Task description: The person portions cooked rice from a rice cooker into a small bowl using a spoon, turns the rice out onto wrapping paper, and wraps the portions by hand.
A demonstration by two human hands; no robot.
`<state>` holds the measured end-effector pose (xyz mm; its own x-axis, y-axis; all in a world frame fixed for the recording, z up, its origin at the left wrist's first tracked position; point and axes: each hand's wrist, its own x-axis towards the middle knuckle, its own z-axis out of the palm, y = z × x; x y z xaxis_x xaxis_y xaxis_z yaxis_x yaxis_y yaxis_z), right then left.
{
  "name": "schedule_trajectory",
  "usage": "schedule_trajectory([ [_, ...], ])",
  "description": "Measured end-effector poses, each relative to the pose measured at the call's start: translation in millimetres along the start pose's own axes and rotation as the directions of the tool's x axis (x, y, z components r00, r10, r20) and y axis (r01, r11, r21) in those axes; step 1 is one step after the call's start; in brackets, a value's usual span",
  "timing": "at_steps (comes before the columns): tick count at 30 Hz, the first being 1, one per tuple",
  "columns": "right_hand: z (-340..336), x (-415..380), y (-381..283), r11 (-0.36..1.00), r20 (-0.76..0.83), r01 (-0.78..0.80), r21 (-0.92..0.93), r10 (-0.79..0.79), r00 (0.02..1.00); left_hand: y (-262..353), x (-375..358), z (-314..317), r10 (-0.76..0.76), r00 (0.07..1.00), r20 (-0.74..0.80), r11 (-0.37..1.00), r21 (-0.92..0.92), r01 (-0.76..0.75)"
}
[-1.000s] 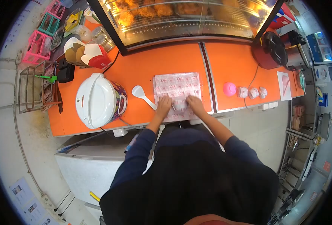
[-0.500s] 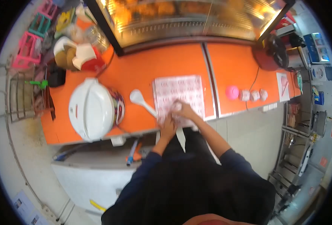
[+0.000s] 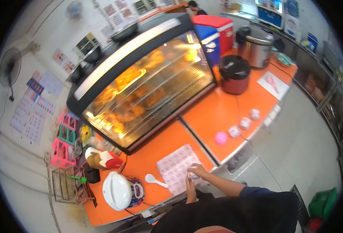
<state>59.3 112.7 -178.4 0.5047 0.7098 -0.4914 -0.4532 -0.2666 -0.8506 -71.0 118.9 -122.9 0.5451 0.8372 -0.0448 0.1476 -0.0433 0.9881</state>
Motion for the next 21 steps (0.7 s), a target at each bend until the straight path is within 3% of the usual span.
schedule_trajectory([
  [1, -21, -29, -9, 1.000, -0.031, -0.007, 0.019, 0.007, 0.999, 11, -6, 24, -0.076, 0.994, 0.075, 0.984, -0.154, 0.087],
  [3, -67, -84, -27, 0.881, -0.328, 0.282, 0.379, -0.158, 0.932, 24, -26, 83, -0.195, 0.951, 0.240, 0.900, -0.341, 0.271],
  [4, -100, -100, -19, 0.906, -0.448, 0.358, 0.226, -0.230, 0.864, 3, -33, 110, -0.219, 0.905, 0.363, 0.854, -0.377, 0.358],
  [5, -135, -114, -14, 0.914, -0.540, 0.401, 0.056, -0.310, 0.782, 34, -53, 154, -0.189, 0.910, 0.370, 0.882, -0.344, 0.323],
  [6, -167, -144, -24, 0.889, -0.577, 0.430, 0.159, -0.270, 0.771, 41, -68, 195, -0.137, 0.928, 0.346, 0.917, -0.310, 0.250],
  [8, -237, -187, -32, 0.806, -0.625, 0.521, 0.283, -0.257, 0.737, 72, -101, 259, -0.084, 0.878, 0.471, 0.907, -0.329, 0.263],
  [9, -262, -208, -15, 0.753, -0.641, 0.583, 0.304, -0.291, 0.710, 61, -112, 281, -0.177, 0.805, 0.566, 0.856, -0.315, 0.410],
  [10, -273, -239, 2, 0.785, -0.659, 0.542, 0.301, -0.240, 0.713, 40, -114, 308, -0.224, 0.695, 0.683, 0.721, -0.364, 0.590],
  [12, -336, -249, -20, 0.694, -0.637, 0.493, 0.525, -0.064, 0.768, 47, -125, 354, -0.361, 0.475, 0.802, 0.438, -0.304, 0.846],
  [13, -369, -252, -31, 0.699, -0.647, 0.513, 0.499, -0.093, 0.756, 39, -124, 375, -0.413, 0.345, 0.843, 0.285, -0.240, 0.928],
  [14, -396, -263, -33, 0.681, -0.539, 0.358, 0.639, 0.064, 0.840, 31, -120, 398, -0.390, 0.350, 0.852, 0.290, -0.247, 0.925],
  [15, -422, -273, -32, 0.630, -0.396, 0.186, 0.754, 0.212, 0.893, 20, -112, 420, -0.475, 0.276, 0.835, 0.165, -0.223, 0.961],
  [16, -461, -269, -10, 0.531, -0.341, 0.183, 0.827, 0.214, 0.915, 10, -105, 441, -0.554, 0.190, 0.810, 0.032, -0.208, 0.978],
  [17, -505, -261, 22, 0.425, -0.278, 0.168, 0.890, 0.210, 0.937, 2, -97, 461, -0.545, 0.209, 0.812, 0.043, -0.221, 0.974],
  [19, -589, -268, 66, 0.317, -0.285, 0.178, 0.932, 0.335, 0.898, -4, -69, 511, -0.426, 0.329, 0.843, 0.044, -0.344, 0.938],
  [20, -627, -280, 90, 0.480, -0.450, 0.224, 0.848, 0.428, 0.784, 5, -54, 531, -0.487, 0.345, 0.802, -0.016, -0.404, 0.915],
  [21, -662, -299, 117, 0.669, -0.610, 0.232, 0.706, 0.407, 0.679, 13, -38, 552, -0.546, 0.359, 0.757, -0.067, -0.467, 0.882],
])
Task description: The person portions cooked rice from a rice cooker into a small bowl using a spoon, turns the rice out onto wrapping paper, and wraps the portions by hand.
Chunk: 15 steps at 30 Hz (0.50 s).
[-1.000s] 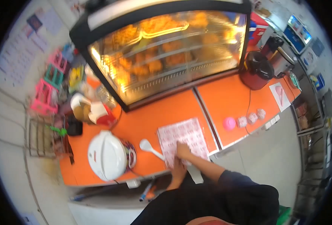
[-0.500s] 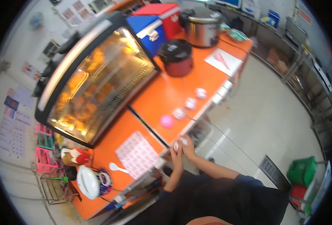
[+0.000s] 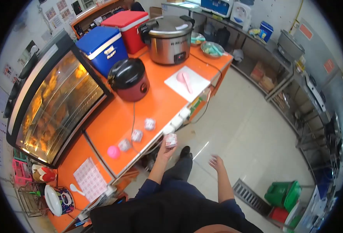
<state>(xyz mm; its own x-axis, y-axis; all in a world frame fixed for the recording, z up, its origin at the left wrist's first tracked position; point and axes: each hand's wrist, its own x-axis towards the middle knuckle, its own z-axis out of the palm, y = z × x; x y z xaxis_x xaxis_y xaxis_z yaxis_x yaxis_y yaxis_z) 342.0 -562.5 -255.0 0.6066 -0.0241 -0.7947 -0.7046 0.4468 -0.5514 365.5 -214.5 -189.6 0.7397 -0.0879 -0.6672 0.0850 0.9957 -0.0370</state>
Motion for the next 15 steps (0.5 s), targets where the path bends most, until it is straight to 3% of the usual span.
schedule_trajectory([
  [1, -56, 29, -1, 0.978, -0.172, 0.111, -0.176, -0.142, 0.975, 4, 17, 23, 0.063, 0.998, -0.012, 0.997, -0.042, -0.063],
  [2, -139, 71, 5, 0.481, -0.017, 0.148, -0.864, -0.322, 0.946, 9, 33, 43, 0.122, 0.992, -0.031, 0.989, -0.082, -0.125],
  [3, -215, 109, 8, -0.344, 0.139, -0.042, -0.938, -0.485, 0.864, 19, 63, 49, 0.136, 0.985, 0.111, 0.986, -0.109, -0.124],
  [4, -230, 66, -5, -0.005, -0.082, -0.111, -0.994, -0.640, 0.764, 30, 99, 44, 0.238, 0.967, 0.087, 0.966, -0.120, -0.227],
  [5, -336, 103, 25, -0.379, 0.118, -0.095, -0.920, -0.501, 0.858, 38, 126, 43, 0.337, 0.940, 0.058, 0.936, -0.132, -0.327],
  [6, -333, 49, 4, 0.116, -0.294, -0.271, -0.956, -0.405, 0.866, 43, 137, 33, 0.532, 0.835, 0.138, 0.831, 0.103, -0.547],
  [7, -310, 17, -24, 0.387, -0.505, -0.391, -0.835, -0.258, 0.824, 58, 151, 26, 0.577, 0.793, 0.194, 0.797, 0.080, -0.599],
  [8, -299, 15, -50, 0.480, -0.546, -0.402, -0.779, -0.207, 0.812, 75, 173, 10, 0.618, 0.746, 0.248, 0.761, 0.051, -0.647],
  [9, -290, 17, -73, 0.544, -0.567, -0.404, -0.736, -0.168, 0.807, 76, 186, 21, 0.560, 0.793, 0.240, 0.828, -0.204, -0.523],
  [10, -281, 24, -96, 0.588, -0.570, -0.396, -0.706, -0.138, 0.810, 69, 214, 36, 0.824, 0.506, -0.257, 0.531, 0.034, -0.847],
  [11, -270, 34, -124, 0.615, -0.551, -0.366, -0.698, -0.135, 0.824, 60, 216, 76, 0.837, -0.055, -0.545, 0.227, 0.437, -0.870],
  [12, -262, 49, -147, 0.637, -0.529, -0.335, -0.694, -0.135, 0.838, 60, 211, 74, 0.756, -0.089, -0.648, 0.433, 0.598, -0.675],
  [13, -255, 69, -175, 0.656, -0.501, -0.296, -0.694, -0.146, 0.853, 59, 205, 74, 0.661, -0.121, -0.740, 0.639, 0.640, -0.426],
  [15, -242, 112, -227, 0.700, -0.452, -0.208, -0.683, -0.182, 0.873, 44, 216, 85, 0.636, -0.287, -0.716, 0.708, 0.689, -0.151],
])
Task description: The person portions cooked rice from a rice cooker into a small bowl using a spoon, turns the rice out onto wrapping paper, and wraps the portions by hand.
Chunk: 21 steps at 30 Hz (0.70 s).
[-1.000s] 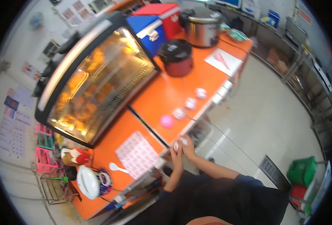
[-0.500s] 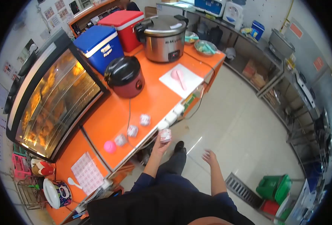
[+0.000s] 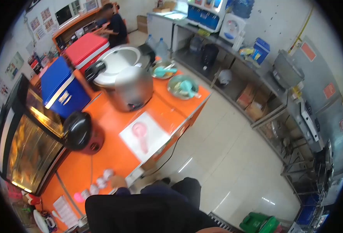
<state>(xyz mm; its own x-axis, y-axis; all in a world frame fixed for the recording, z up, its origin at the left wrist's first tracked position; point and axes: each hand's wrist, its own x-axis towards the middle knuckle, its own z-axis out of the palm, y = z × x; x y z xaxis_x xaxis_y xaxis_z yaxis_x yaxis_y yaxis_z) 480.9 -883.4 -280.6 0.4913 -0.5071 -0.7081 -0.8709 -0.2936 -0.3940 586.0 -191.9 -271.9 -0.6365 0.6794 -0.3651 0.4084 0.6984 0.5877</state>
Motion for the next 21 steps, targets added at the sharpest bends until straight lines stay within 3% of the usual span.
schedule_trajectory([
  [3, -19, 67, -73, 0.994, 0.002, 0.078, 0.071, -0.079, 0.997, -12, -39, 13, 0.157, 0.963, -0.218, 0.978, 0.172, -0.121],
  [6, -47, 127, -113, 0.993, 0.025, 0.106, 0.049, -0.108, 0.994, -15, -101, 28, 0.283, 0.893, -0.349, 0.950, 0.228, -0.212],
  [11, -121, 236, -165, 0.964, 0.165, 0.177, -0.200, -0.145, 0.976, 33, -266, 72, 0.502, 0.776, -0.381, 0.864, 0.182, -0.469],
  [12, -134, 268, -186, 0.949, 0.183, 0.213, -0.232, -0.172, 0.968, 49, -300, 89, 0.558, 0.746, -0.363, 0.820, 0.103, -0.564],
  [13, -145, 305, -215, 0.930, 0.196, 0.260, -0.259, -0.213, 0.957, 55, -296, 137, 0.584, 0.726, -0.363, 0.709, -0.207, -0.674],
  [14, -160, 347, -244, 0.895, 0.204, 0.331, -0.298, -0.279, 0.938, 81, -381, 99, 0.712, 0.673, -0.200, 0.690, 0.025, -0.723],
  [15, -174, 403, -278, 0.846, 0.201, 0.417, -0.332, -0.369, 0.907, 91, -420, 104, 0.740, 0.602, -0.300, 0.587, -0.149, -0.796],
  [17, -210, 543, -379, 0.646, 0.141, 0.623, -0.440, -0.636, 0.759, 113, -501, 92, 0.853, 0.387, -0.351, 0.332, -0.210, -0.920],
  [18, -233, 591, -453, 0.731, 0.072, 0.506, -0.459, -0.536, 0.841, 126, -533, 88, 0.842, 0.407, -0.355, 0.353, -0.208, -0.912],
  [19, -264, 530, -548, 0.876, -0.023, 0.479, 0.053, -0.479, 0.878, 135, -566, 89, 0.869, 0.349, -0.352, 0.269, -0.256, -0.928],
  [20, -283, 507, -623, 0.796, -0.064, 0.567, 0.211, -0.567, 0.821, 138, -593, 99, 0.891, 0.285, -0.353, 0.178, -0.305, -0.935],
  [21, -290, 506, -668, 0.684, -0.116, 0.629, 0.368, -0.638, 0.761, 136, -616, 113, 0.889, 0.292, -0.354, 0.186, -0.303, -0.935],
])
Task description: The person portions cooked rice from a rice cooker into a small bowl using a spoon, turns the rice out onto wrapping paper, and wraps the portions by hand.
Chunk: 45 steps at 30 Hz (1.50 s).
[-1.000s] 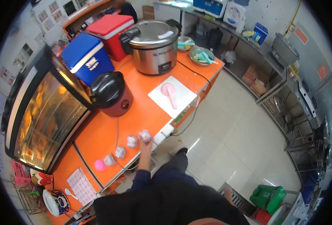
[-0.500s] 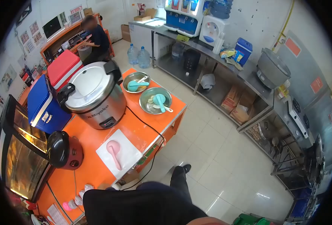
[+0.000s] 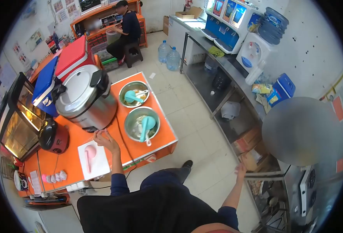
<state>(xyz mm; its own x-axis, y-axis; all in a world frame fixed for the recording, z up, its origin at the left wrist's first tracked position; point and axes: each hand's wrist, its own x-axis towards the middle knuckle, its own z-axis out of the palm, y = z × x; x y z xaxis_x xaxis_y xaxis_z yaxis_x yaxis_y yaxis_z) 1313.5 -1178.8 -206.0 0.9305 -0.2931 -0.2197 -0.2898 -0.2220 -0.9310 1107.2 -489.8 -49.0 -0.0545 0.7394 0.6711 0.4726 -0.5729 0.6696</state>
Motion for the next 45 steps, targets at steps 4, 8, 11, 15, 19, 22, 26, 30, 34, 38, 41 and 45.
schedule_trajectory([
  [4, -7, 114, 25, 0.991, 0.108, 0.071, 0.112, -0.084, 0.991, 85, -36, 105, 0.141, 0.989, 0.046, 0.985, 0.090, -0.145],
  [8, 6, 122, 56, 0.839, 0.222, -0.081, -0.539, 0.235, 0.946, 196, -76, 215, 0.268, 0.901, 0.342, 0.962, -0.146, -0.231],
  [11, 46, 151, 46, 0.622, 0.302, -0.062, -0.780, 0.461, 0.834, 262, -131, 309, 0.416, 0.721, 0.554, 0.868, -0.479, -0.133],
  [15, 110, 247, -4, 0.571, 0.329, -0.029, -0.820, 0.513, 0.793, 260, -246, 411, 0.175, -0.007, 0.984, 0.943, -0.166, 0.287],
  [19, 180, 361, -46, 0.548, 0.380, 0.055, -0.835, 0.501, 0.778, 118, -376, 477, 0.001, -0.384, 0.923, 0.983, -0.071, -0.169],
  [22, 235, 437, -75, 0.512, 0.462, 0.188, -0.838, 0.483, 0.744, 65, -363, 473, -0.454, -0.340, 0.824, 0.851, 0.514, 0.109],
  [26, 339, 517, -122, 0.525, 0.567, 0.294, -0.799, 0.494, 0.660, 44, -242, 490, -0.475, -0.075, 0.877, 0.880, 0.472, -0.059],
  [30, 568, 597, -241, 0.722, 0.695, 0.211, -0.659, 0.478, 0.537, 71, -158, 529, -0.494, 0.224, 0.840, 0.730, 0.261, 0.632],
  [34, 795, 605, -344, 0.712, 0.848, 0.478, -0.514, 0.338, 0.409, 65, -167, 568, -0.715, 0.165, 0.679, 0.332, 0.123, 0.935],
  [38, 938, 588, -372, 0.653, 0.956, 0.699, -0.291, 0.166, 0.244, -2, -189, 645, -0.857, -0.018, 0.515, 0.299, 0.525, 0.797],
  [41, 933, 584, -378, 0.476, 0.856, 0.731, -0.489, 0.422, 0.298, -32, -70, 713, -0.810, 0.172, 0.560, 0.551, 0.628, 0.550],
  [45, 922, 618, -333, -0.062, 0.737, 0.830, -0.554, 0.427, 0.523, -37, 79, 805, -0.749, 0.001, 0.663, 0.169, 0.189, 0.967],
])
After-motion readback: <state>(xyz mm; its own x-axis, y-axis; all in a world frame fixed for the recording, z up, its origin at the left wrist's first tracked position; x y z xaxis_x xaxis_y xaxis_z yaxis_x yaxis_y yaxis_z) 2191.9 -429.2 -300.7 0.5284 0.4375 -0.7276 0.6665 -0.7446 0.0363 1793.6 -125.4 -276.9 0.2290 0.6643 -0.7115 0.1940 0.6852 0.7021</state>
